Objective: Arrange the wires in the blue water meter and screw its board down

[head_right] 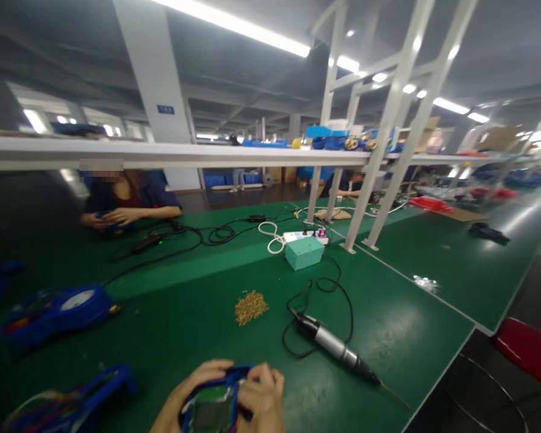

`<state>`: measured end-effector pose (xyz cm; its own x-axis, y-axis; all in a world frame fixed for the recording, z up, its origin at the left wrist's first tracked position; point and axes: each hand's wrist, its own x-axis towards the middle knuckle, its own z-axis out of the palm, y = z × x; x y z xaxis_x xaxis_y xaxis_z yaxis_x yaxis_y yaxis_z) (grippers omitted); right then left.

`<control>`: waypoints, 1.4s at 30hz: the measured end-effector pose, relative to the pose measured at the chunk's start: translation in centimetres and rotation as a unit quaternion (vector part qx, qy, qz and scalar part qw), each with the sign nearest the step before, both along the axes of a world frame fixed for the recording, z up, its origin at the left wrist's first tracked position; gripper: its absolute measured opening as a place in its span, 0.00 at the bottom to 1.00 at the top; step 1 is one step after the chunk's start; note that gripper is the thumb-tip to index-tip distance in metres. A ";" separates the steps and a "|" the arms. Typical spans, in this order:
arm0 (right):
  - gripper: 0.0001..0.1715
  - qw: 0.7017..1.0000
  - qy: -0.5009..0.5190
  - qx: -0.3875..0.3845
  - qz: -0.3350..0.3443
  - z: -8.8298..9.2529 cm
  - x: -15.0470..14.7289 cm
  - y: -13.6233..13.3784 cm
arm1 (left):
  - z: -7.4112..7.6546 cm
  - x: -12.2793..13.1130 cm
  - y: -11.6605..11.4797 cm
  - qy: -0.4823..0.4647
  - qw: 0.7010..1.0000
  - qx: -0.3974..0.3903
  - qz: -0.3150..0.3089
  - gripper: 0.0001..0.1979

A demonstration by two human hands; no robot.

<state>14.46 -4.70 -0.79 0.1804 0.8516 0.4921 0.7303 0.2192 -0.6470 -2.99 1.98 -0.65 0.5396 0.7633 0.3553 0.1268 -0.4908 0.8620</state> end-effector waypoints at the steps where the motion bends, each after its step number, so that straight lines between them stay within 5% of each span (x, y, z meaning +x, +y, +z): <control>1: 0.15 1.000 0.005 -0.017 0.019 0.0 0.1 -0.4 | 0.1 0.1 -0.5 0.000 1.000 -0.025 -0.005 0.33; 6: 0.09 0.995 0.032 -0.061 0.076 -0.1 1.3 -2.0 | 0.3 0.6 -2.6 -0.053 0.995 -0.084 -0.003 0.34; 9: 0.09 0.990 0.062 -0.035 0.119 -0.1 2.0 -2.5 | -0.1 0.7 -3.6 -0.087 0.994 -0.071 0.002 0.34; 13: 0.09 0.970 0.129 -0.093 0.186 -0.5 2.2 -3.1 | -0.5 0.7 -4.7 -0.093 0.995 -0.040 0.021 0.33; 18: 0.08 0.958 0.196 -0.110 0.178 -0.7 2.0 -2.9 | -0.1 0.7 -4.6 -0.062 0.998 0.000 0.029 0.35; 23: 0.06 0.940 0.201 -0.156 0.228 0.3 2.6 -2.2 | 0.9 1.0 -3.8 -0.016 0.999 -0.039 0.004 0.33; 29: 0.13 0.942 0.232 -0.148 0.191 1.2 2.0 -1.8 | 1.5 1.1 -4.0 0.006 0.997 -0.078 -0.007 0.34; 42: 0.08 0.934 0.237 -0.172 0.203 -1.9 5.3 -3.2 | 2.2 2.7 -3.8 0.049 0.998 -0.041 -0.013 0.42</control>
<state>19.73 -7.85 -2.69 -0.0629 0.9905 0.1225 0.2456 0.1343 -0.9600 -0.33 -1.77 1.50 0.5891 0.7726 0.2367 0.1999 -0.4231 0.8838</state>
